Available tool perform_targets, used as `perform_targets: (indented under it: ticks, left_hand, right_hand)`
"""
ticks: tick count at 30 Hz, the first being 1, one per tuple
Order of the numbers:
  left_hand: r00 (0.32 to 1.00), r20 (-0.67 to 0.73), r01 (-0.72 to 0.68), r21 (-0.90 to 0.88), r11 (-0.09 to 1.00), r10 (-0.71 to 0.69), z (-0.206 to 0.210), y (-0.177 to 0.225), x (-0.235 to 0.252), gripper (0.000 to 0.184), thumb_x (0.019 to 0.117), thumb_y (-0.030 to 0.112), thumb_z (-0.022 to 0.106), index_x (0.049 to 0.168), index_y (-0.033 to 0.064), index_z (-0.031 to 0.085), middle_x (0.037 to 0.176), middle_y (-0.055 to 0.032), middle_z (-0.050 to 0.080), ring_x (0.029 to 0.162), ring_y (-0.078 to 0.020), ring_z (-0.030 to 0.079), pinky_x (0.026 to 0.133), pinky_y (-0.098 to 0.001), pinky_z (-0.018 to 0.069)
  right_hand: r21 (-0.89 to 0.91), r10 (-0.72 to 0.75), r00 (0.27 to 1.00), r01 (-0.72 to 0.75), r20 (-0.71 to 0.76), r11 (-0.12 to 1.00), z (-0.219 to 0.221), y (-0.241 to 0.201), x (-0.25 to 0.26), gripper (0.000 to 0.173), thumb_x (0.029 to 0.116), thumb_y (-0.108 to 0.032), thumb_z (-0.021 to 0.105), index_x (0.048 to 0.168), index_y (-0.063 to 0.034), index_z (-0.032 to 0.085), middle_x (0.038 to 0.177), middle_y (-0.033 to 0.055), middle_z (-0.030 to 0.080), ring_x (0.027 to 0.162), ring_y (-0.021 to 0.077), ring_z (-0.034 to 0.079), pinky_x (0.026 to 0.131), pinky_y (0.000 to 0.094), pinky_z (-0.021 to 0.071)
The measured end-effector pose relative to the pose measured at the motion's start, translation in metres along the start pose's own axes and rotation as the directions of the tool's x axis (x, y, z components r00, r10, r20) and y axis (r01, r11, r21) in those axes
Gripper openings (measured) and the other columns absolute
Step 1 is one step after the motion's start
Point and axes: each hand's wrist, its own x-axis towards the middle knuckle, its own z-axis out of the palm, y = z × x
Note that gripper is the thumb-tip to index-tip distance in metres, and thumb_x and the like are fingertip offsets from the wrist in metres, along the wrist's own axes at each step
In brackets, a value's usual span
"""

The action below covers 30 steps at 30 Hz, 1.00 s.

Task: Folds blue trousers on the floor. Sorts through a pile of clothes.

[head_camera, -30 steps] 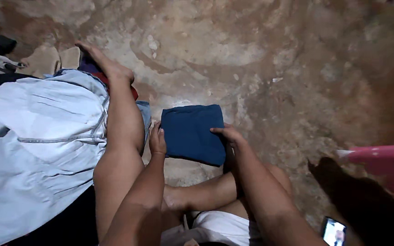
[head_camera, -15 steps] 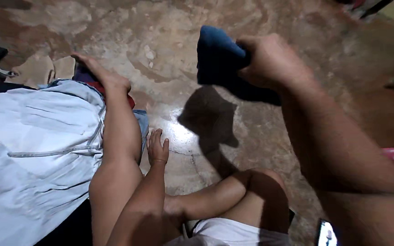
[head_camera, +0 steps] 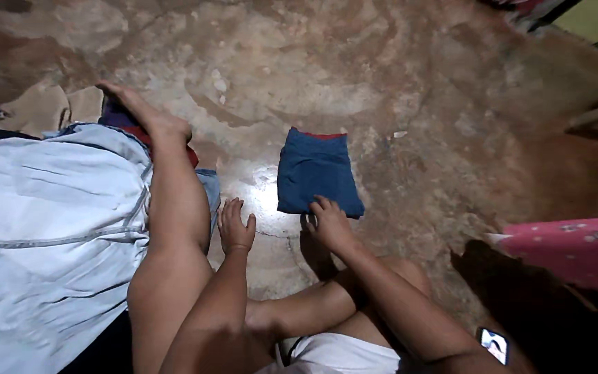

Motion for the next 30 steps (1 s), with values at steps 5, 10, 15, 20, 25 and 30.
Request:
perform_targets:
  ticks: [5,10,15,20,25,30]
  left_hand:
    - [1.000,0.006,0.011,0.005,1.000,-0.011,-0.001,0.001,0.001,0.048,0.1002,0.033,0.052,0.141,0.0083,0.058,0.156,-0.0097,0.048,0.153,-0.0279,0.031,0.127,-0.0517,0.0131]
    - [0.999,0.018,0.028,0.019,0.999,-0.028,0.001,0.003,0.001,0.048,0.1001,0.034,0.053,0.141,0.0095,0.058,0.156,-0.0086,0.048,0.153,-0.0269,0.030,0.127,-0.0522,0.0135]
    - [0.998,0.033,0.045,0.024,0.999,-0.046,-0.001,0.003,0.000,0.048,0.1000,0.035,0.053,0.142,0.0109,0.058,0.158,-0.0071,0.046,0.154,-0.0270,0.028,0.127,-0.0525,0.0128]
    - [0.997,0.056,0.054,0.025,0.998,-0.056,-0.003,0.005,0.001,0.050,0.0990,0.036,0.057,0.142,0.0106,0.057,0.158,-0.0085,0.045,0.154,-0.0282,0.028,0.127,-0.0533,0.0136]
    - [0.988,0.121,0.096,0.023,0.995,-0.098,-0.010,0.007,0.000,0.054,0.1006,0.039,0.054,0.147,0.0113,0.055,0.161,-0.0070,0.041,0.156,-0.0266,0.024,0.128,-0.0513,0.0116]
    - [0.990,0.115,0.073,0.019,0.997,-0.075,-0.017,0.009,0.000,0.055,0.0990,0.041,0.053,0.147,0.0132,0.055,0.159,-0.0048,0.045,0.154,-0.0253,0.029,0.128,-0.0492,0.0143]
  right_hand:
    - [0.078,0.103,0.995,-0.103,0.007,0.992,0.016,0.006,0.027,0.079,0.0969,-0.040,0.069,0.163,-0.0364,0.027,0.174,0.0114,0.000,0.155,0.0510,0.006,0.106,0.0820,0.0264]
    - [0.007,0.176,0.984,-0.176,0.036,0.984,0.041,-0.002,0.047,0.069,0.1058,-0.051,0.048,0.163,-0.0495,0.010,0.173,0.0081,-0.012,0.153,0.0564,-0.007,0.100,0.0911,0.0150]
    - [-0.007,0.212,0.977,-0.212,-0.007,0.977,0.044,-0.008,0.051,0.066,0.1068,-0.045,0.048,0.162,-0.0508,0.012,0.174,0.0078,-0.007,0.154,0.0550,-0.003,0.101,0.0898,0.0171]
    - [0.003,0.202,0.979,-0.202,-0.032,0.979,0.037,-0.005,0.060,0.063,0.1083,-0.039,0.046,0.161,-0.0523,0.015,0.174,0.0074,-0.005,0.154,0.0556,-0.002,0.101,0.0904,0.0158]
    - [0.082,0.162,0.956,-0.146,-0.246,0.986,-0.019,0.020,0.129,0.060,0.1079,-0.035,0.048,0.163,-0.0362,0.026,0.172,0.0175,0.006,0.150,0.0618,0.005,0.096,0.0933,0.0179]
    - [0.187,0.196,0.920,-0.138,-0.340,0.973,-0.079,0.018,0.166,0.061,0.1082,-0.034,0.048,0.163,-0.0166,0.028,0.170,0.0243,0.010,0.151,0.0587,0.010,0.105,0.0860,0.0210]
